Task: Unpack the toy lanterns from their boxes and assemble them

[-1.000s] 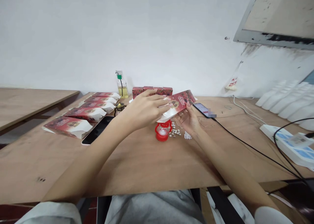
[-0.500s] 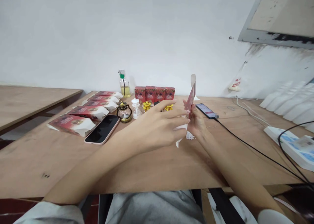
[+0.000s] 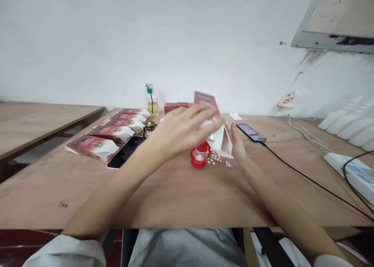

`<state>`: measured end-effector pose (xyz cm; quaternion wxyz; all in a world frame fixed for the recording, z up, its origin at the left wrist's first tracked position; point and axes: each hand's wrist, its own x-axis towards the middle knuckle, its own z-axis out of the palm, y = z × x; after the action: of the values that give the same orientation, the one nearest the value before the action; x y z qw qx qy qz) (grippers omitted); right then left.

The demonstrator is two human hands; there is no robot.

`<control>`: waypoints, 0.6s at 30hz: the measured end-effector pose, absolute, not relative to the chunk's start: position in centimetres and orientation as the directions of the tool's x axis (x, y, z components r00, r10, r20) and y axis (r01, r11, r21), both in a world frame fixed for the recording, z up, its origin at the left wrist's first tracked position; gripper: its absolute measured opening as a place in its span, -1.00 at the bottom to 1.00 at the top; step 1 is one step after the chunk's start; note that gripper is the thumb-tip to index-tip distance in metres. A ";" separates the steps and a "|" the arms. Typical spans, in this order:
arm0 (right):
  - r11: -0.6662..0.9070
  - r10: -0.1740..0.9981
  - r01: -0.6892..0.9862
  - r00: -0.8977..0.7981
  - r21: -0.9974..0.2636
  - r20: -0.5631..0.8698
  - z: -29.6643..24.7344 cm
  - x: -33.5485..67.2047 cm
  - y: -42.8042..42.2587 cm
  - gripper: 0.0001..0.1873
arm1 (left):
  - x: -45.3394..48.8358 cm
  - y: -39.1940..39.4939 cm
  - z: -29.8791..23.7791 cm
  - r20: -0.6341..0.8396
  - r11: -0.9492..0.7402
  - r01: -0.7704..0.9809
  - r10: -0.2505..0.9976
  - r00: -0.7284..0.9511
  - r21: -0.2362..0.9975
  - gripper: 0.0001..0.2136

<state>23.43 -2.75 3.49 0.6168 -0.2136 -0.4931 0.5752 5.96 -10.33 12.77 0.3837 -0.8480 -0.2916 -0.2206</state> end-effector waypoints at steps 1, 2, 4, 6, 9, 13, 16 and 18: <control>0.258 0.924 -0.504 -0.121 -0.824 0.363 3.3 23.6 -2.5 -0.59 | 5.1 -10.6 13.4 0.645 -0.492 0.719 0.350 0.679 -0.490 -0.66; 0.271 0.927 -0.503 -0.092 -0.821 0.363 2.9 23.8 -2.3 -0.61 | 4.1 -10.8 14.1 0.694 -0.435 0.776 0.372 0.616 -0.456 -0.65; 0.340 0.921 -0.451 -0.015 -0.825 0.388 1.9 24.2 -1.9 -0.61 | 1.7 -11.0 15.4 0.799 -0.261 0.895 0.407 0.442 -0.362 -0.63; 0.426 0.896 -0.351 0.037 -0.834 0.443 0.7 24.6 -1.8 -0.59 | -1.2 -10.3 16.2 0.853 -0.057 0.972 0.470 0.228 -0.228 -0.53; 0.502 0.860 -0.220 0.027 -0.836 0.509 -0.9 24.7 -2.0 -0.55 | -6.1 -7.2 16.1 0.867 0.150 0.988 0.496 -0.040 -0.039 -0.50; 0.572 0.815 -0.053 -0.076 -0.819 0.574 -2.2 24.2 -2.7 -0.52 | -12.2 -0.7 13.6 0.807 0.091 0.987 0.568 -0.161 0.133 -0.52; 0.665 0.741 0.064 -0.177 -0.744 0.648 -2.9 24.0 -3.2 -0.49 | -15.0 3.9 10.9 0.737 0.026 0.966 0.641 -0.214 0.258 -0.54; 0.742 0.668 0.146 -0.247 -0.654 0.702 -3.2 23.9 -3.4 -0.45 | -15.7 6.4 9.2 0.710 0.003 0.970 0.680 -0.181 0.245 -0.53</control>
<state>23.92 -3.42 -3.22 0.5508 -0.2701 -0.7534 0.2369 -15.72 6.40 9.19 0.2009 -0.6075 -0.6789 -0.3601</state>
